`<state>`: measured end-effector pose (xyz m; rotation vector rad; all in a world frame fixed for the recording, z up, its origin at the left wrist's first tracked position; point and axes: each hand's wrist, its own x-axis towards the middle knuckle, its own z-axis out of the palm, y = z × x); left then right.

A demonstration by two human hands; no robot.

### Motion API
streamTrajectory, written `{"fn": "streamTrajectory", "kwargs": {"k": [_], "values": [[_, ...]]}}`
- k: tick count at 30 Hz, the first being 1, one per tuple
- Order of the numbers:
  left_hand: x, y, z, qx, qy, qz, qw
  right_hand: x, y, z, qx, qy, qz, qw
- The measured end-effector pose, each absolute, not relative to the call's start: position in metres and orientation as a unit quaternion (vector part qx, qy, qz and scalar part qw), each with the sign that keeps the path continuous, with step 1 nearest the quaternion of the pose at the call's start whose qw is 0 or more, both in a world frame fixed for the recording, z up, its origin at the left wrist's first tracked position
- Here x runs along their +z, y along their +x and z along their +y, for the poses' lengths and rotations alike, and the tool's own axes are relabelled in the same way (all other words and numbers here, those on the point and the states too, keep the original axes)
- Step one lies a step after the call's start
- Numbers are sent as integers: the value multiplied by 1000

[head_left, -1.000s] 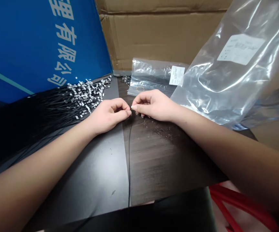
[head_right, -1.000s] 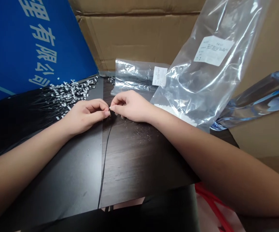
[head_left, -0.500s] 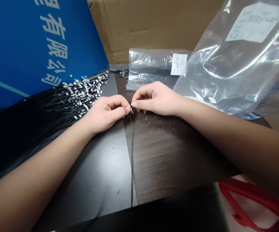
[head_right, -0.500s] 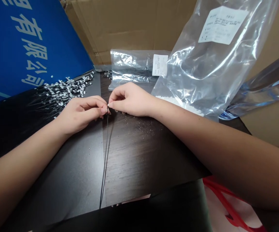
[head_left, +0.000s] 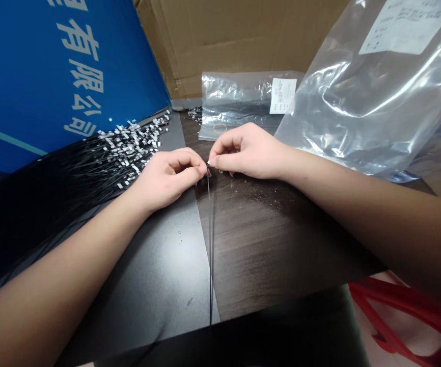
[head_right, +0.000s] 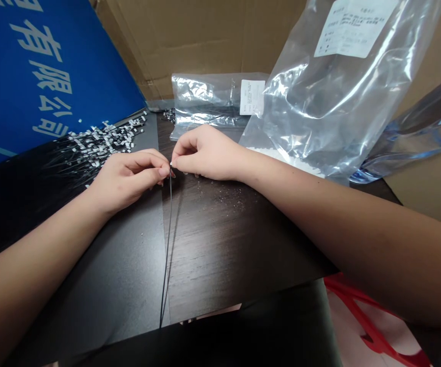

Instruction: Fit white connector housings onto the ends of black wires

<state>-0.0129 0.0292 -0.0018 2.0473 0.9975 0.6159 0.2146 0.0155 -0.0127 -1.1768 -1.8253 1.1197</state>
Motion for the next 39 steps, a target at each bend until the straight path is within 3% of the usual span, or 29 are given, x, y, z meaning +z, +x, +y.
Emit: {"fn": "streamTrajectory", "kwargs": {"k": [39], "values": [[-6, -8, 22, 260, 853, 378, 249, -6, 209, 12, 413, -456, -711, 341]]}}
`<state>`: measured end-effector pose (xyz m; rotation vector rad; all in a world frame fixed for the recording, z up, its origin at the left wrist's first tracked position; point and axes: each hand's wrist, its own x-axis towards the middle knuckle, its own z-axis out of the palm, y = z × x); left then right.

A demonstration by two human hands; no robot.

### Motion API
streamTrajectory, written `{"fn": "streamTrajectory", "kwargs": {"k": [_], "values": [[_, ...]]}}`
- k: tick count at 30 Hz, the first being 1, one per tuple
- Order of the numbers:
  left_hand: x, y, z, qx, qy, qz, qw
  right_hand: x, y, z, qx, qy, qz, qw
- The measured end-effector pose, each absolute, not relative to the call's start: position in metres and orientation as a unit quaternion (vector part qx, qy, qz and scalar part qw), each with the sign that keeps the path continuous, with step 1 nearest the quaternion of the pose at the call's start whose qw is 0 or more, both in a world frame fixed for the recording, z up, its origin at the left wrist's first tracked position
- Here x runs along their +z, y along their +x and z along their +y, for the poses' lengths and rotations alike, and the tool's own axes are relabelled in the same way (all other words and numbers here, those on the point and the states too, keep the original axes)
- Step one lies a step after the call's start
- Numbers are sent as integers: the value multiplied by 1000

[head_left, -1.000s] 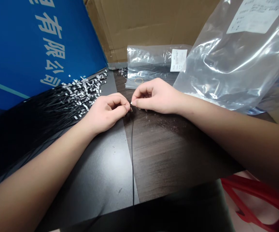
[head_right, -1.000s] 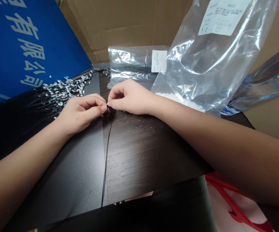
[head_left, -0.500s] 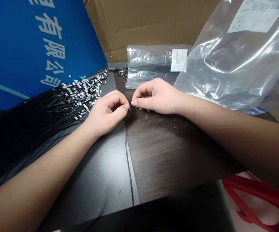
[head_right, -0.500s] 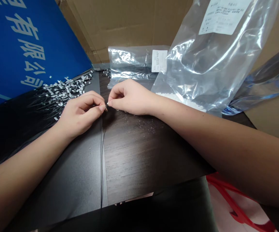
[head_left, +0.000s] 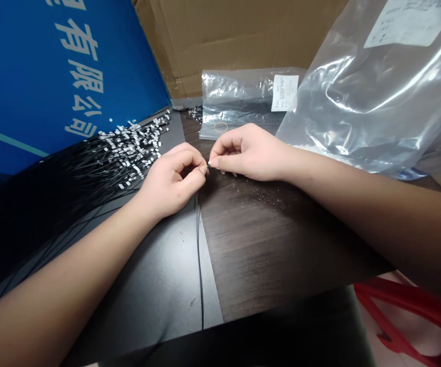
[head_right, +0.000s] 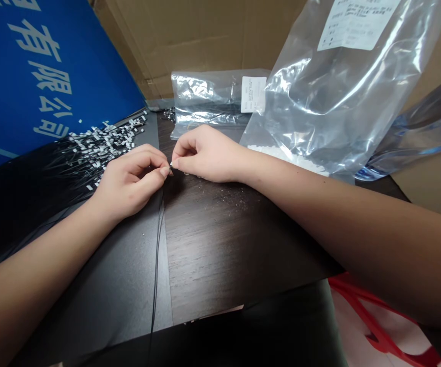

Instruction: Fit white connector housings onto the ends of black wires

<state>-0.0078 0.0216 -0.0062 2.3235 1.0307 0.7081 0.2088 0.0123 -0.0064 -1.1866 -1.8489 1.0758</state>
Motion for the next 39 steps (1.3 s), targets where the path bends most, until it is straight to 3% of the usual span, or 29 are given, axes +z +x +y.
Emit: {"fn": "streamTrajectory", "kwargs": {"k": [24, 39], "values": [[-13, -9, 25, 315, 858, 351, 205, -5, 208, 9, 396, -482, -714, 318], [-10, -6, 23, 309, 842, 379, 226, -12, 206, 10, 400, -481, -696, 353]]}}
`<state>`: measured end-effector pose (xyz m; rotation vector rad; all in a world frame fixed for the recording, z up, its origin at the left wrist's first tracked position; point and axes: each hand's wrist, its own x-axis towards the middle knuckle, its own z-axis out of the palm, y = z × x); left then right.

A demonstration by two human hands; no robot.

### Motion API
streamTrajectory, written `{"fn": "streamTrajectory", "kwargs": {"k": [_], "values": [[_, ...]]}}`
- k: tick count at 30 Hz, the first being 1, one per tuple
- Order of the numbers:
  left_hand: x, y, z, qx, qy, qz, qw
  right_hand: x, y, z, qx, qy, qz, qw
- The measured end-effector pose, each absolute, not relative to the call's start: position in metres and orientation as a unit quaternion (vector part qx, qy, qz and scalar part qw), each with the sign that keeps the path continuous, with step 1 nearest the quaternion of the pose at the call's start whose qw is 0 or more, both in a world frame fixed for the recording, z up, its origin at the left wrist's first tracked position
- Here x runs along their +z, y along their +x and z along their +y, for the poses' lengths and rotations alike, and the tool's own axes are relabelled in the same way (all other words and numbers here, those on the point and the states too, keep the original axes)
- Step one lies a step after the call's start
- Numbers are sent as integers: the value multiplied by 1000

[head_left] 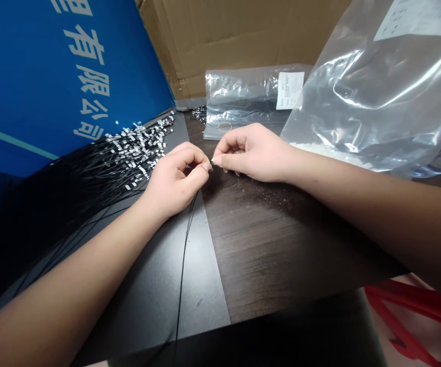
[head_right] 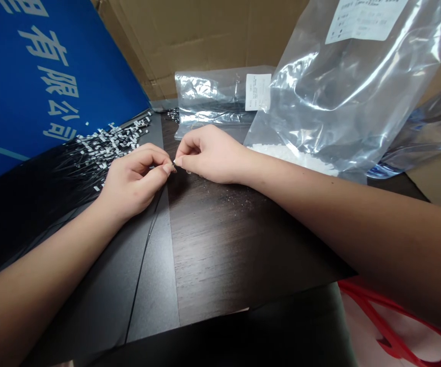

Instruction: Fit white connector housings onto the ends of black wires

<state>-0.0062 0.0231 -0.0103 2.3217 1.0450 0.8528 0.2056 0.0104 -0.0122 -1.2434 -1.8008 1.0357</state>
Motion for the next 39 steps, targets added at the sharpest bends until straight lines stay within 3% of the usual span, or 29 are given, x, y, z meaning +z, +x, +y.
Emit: {"fn": "streamTrajectory", "kwargs": {"k": [15, 39], "values": [[-12, -8, 25, 309, 831, 386, 253, -9, 205, 9, 395, -490, -695, 346], [-12, -3, 17, 326, 835, 412, 161, -10, 202, 9, 371, -501, -699, 350]]}}
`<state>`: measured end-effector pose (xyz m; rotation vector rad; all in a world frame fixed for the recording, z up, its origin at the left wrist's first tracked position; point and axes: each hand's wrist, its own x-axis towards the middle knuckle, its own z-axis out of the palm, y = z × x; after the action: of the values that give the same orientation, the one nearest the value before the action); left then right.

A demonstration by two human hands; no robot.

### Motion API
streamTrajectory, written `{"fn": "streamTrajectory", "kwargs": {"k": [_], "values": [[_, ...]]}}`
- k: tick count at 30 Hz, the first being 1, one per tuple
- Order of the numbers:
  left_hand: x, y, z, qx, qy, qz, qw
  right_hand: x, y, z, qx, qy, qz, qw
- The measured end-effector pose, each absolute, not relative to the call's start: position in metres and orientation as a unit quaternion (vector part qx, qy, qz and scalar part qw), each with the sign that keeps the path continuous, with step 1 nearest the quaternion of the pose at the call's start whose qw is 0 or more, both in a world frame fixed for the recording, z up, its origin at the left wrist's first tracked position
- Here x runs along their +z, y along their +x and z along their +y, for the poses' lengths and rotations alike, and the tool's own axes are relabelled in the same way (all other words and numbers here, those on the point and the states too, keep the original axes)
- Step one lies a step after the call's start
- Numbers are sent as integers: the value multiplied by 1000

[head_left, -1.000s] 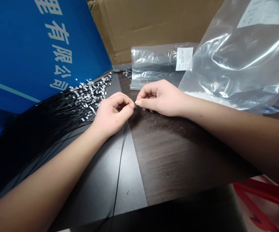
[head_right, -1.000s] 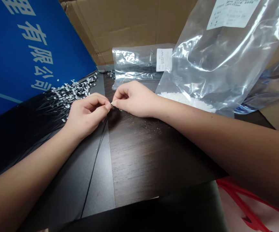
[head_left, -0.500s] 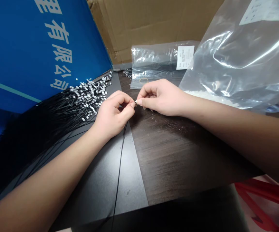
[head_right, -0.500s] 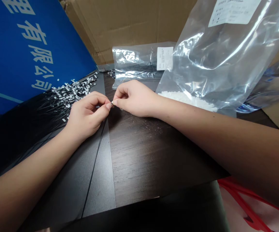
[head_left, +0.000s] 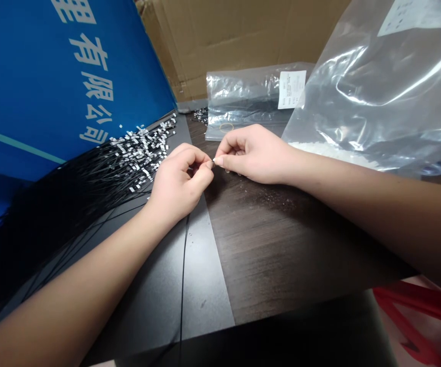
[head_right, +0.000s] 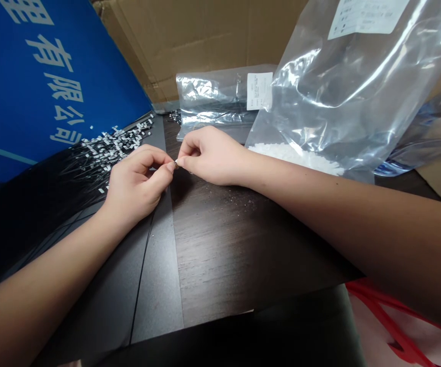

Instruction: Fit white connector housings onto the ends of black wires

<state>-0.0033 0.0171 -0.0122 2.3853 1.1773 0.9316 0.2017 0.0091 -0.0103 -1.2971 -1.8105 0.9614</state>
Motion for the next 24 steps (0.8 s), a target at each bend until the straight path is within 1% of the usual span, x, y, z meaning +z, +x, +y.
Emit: {"fn": "streamTrajectory", "kwargs": {"k": [20, 24], "values": [[-14, -1, 15, 322, 844, 409, 126, -7, 198, 7, 343, -510, -712, 341], [-13, -1, 16, 333, 840, 408, 133, -7, 200, 7, 354, -513, -701, 348]]}}
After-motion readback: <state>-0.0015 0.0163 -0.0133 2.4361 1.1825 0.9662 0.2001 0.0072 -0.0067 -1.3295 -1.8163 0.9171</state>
